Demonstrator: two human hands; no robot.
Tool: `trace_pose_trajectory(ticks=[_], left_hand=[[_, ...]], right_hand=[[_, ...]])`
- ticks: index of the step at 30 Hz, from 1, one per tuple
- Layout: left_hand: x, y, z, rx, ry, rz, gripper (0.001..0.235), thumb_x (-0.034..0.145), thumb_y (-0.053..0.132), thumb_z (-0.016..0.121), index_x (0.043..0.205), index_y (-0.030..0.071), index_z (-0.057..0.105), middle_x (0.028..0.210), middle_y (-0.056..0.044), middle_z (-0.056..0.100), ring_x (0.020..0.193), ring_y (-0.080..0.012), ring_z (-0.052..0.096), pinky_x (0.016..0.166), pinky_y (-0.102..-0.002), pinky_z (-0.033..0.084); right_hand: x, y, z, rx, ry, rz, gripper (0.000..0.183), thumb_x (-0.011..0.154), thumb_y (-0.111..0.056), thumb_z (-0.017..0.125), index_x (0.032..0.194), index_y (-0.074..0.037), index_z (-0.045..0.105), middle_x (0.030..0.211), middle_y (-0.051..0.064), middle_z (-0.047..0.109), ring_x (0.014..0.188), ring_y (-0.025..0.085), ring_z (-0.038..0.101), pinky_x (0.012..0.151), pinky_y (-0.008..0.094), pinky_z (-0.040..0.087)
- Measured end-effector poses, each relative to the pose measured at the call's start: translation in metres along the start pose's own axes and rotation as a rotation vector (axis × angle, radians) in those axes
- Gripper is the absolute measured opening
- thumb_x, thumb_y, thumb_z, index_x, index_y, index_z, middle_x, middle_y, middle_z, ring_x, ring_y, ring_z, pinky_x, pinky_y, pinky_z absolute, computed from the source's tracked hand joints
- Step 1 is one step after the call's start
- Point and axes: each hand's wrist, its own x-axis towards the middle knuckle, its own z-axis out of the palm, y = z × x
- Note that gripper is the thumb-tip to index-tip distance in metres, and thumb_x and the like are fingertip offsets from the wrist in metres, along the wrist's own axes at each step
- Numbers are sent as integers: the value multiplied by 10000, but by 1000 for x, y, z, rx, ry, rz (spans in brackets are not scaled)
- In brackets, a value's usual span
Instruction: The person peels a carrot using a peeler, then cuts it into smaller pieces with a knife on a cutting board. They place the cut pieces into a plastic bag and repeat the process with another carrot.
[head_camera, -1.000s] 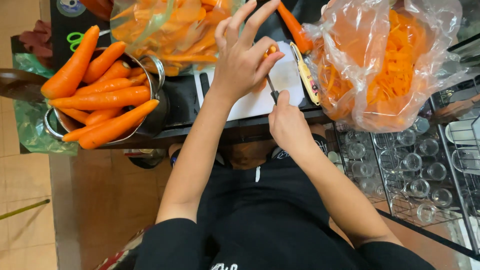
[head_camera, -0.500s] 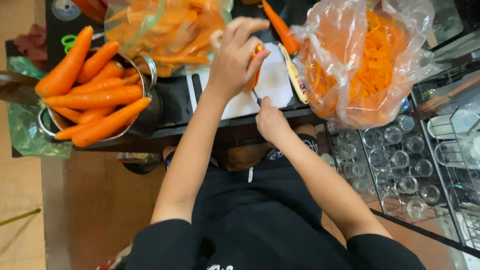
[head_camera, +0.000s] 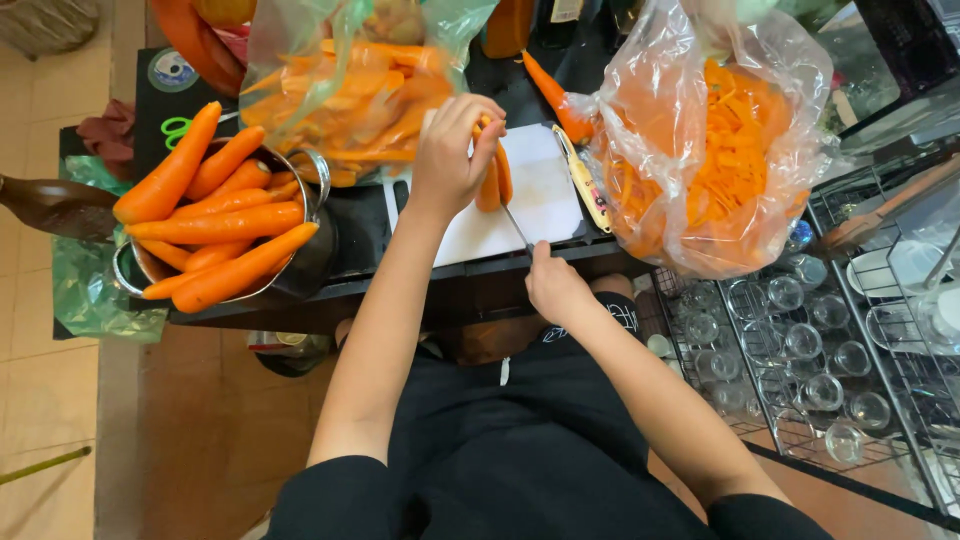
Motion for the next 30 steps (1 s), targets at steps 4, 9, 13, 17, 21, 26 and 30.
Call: trace_pose_trajectory(ticks=[4,9,13,17,21,26,30], left_hand=[[-8,-13,13,-219,39,-173,184,1080,179,544,970,53,620,919,-70,709,859,-239,704,760,-335,532],[-19,-34,31,-602,157,-330,309,1139,281,415,1010,30,539,894,-90,723,834,-179,731,789,-300,581],[-22,-39,37,-841,209,-422,349,1160,336,357,1058,34,502,947,-118,697,851,-190,717,816,-304,579],[-23,-52,42,-902,243,-413,355,1159,353,371,1072,36,503,961,-129,700,861,-205,726,832,-325,597],[-29,-68,45,-956,340,-573,409,1116,413,350,1063,39,507,934,-150,711,805,-242,757,750,-347,616],[-34,-102,56,-959,416,-744,501,1090,471,290,1177,34,518,966,-170,719,812,-260,764,747,-347,629],[-70,-160,103,-1010,153,-963,499,1085,430,329,1250,-1,520,1061,-209,757,845,-301,771,767,-396,617]], right_hand=[[-36,17,-26,100,-28,-10,269,1014,-212,570,1113,21,481,813,303,684,810,508,661,725,591,514],[-44,-9,-56,459,115,47,290,960,-261,654,1116,-25,587,868,130,652,771,353,679,722,435,548],[1,-45,-60,393,409,-166,495,845,-211,829,1197,-10,545,1000,137,606,933,298,633,839,374,515],[45,-45,-38,467,439,-282,559,826,-191,848,1239,8,527,1003,146,599,934,314,626,845,383,515],[55,-33,-23,436,420,-264,524,821,-222,874,1158,-8,536,1006,160,679,941,339,688,838,399,544],[38,-18,-27,407,389,-187,537,857,-253,870,1195,5,542,977,190,709,936,392,708,797,420,556],[15,-15,-52,299,580,-93,552,783,-211,899,1138,33,554,986,213,705,923,408,702,789,439,552]])
